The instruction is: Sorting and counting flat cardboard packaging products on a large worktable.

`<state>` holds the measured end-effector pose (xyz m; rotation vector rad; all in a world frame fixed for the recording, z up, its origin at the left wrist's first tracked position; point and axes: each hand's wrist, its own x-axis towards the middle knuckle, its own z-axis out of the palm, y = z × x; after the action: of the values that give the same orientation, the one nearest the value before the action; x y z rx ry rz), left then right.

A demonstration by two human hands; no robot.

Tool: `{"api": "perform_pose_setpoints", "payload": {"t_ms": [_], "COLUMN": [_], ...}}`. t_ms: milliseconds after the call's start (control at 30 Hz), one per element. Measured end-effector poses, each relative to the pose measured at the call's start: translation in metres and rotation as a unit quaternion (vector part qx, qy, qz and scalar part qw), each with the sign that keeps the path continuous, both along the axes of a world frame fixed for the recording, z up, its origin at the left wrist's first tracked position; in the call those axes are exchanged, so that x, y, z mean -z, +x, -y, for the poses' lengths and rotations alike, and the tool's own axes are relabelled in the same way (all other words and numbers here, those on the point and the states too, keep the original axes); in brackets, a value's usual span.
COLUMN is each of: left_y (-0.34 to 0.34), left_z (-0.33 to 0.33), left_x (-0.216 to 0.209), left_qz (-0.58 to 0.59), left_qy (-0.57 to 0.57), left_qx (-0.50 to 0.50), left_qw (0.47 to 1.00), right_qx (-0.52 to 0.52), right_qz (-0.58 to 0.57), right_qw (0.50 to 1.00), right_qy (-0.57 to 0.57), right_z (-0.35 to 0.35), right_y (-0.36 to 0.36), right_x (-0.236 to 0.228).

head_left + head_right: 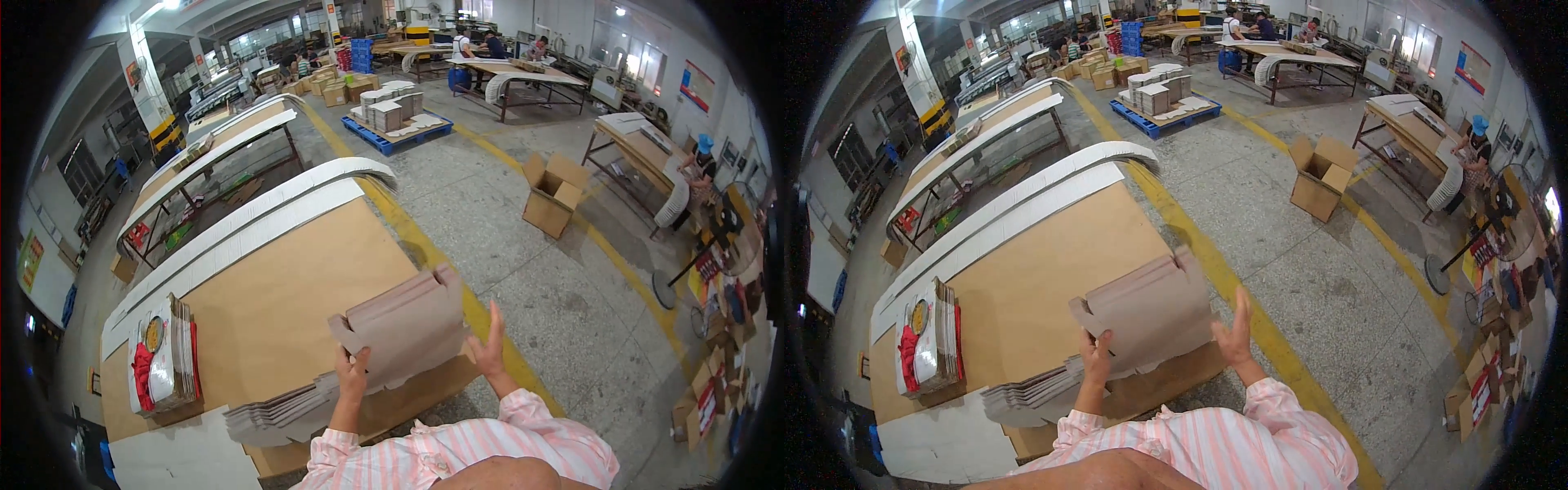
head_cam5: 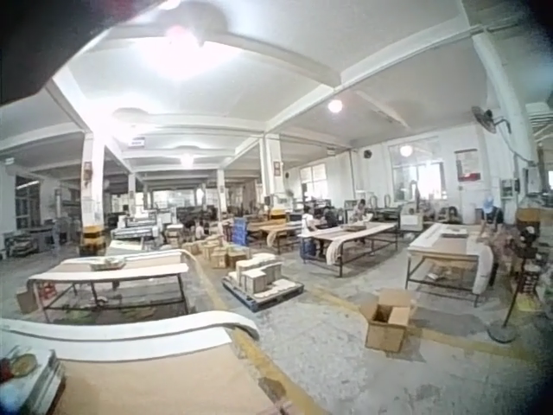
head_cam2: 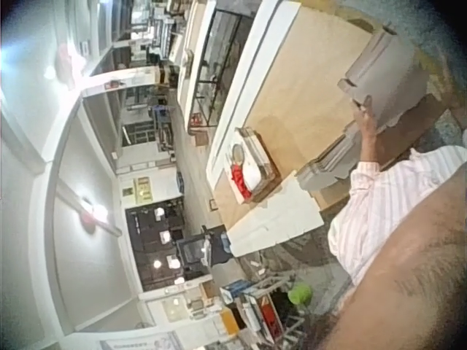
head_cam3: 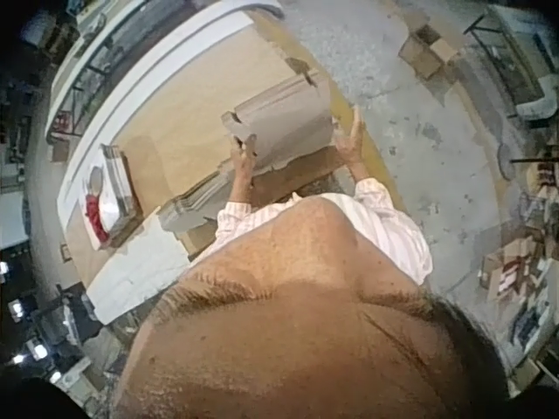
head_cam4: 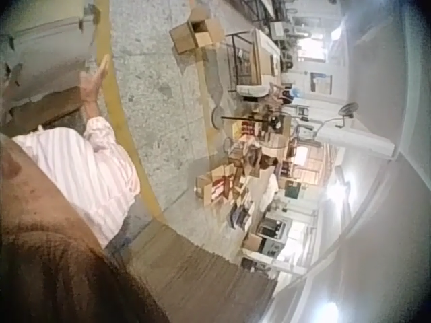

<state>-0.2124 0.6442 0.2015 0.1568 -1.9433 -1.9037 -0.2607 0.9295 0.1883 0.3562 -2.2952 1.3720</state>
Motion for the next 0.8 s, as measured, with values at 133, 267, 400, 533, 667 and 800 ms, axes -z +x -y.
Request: {"api": "perform_pose_setpoints", "payload": {"t_ms": [133,267,400,533,667,800], "left_y": [0.007,0.015,0.009,0.016,0.004,0.01], "left_z": [-0.004,-0.017,-0.023,0.007,-0.046,-0.025], "left_x": [0.011,0.013,0.043,0.101,0.035,0.052], "left_qz": [-0.021,-0.062,-0.063,-0.008,-0.208,-0.047], "left_qy": [-0.04,-0.046,0.001,0.041,0.003,0.042], "left_qx": [0.014,-0.002,-0.117,-0.071,-0.163,-0.17], "left_qw": [0.999,0.997,0.991,0.997,0.965,0.983], "right_qx": [-0.117,-0.28,-0.279,-0.26,-0.256,-0.242], "right_qz": [0.034,0.147,0.147,0.173,0.187,0.274], "right_qw": [0.979,0.896,0.894,0.902,0.901,0.869], "right_qy": [-0.163,-0.312,-0.319,-0.298,-0.295,-0.335], "right_z": [0.02,0.025,0.015,0.032,0.014,0.025], "right_y": [-0.02,-0.028,-0.039,-0.023,-0.018,-0.013], "right_x": [-0.032,-0.014,0.001,-0.016,-0.001,-0.006]}}
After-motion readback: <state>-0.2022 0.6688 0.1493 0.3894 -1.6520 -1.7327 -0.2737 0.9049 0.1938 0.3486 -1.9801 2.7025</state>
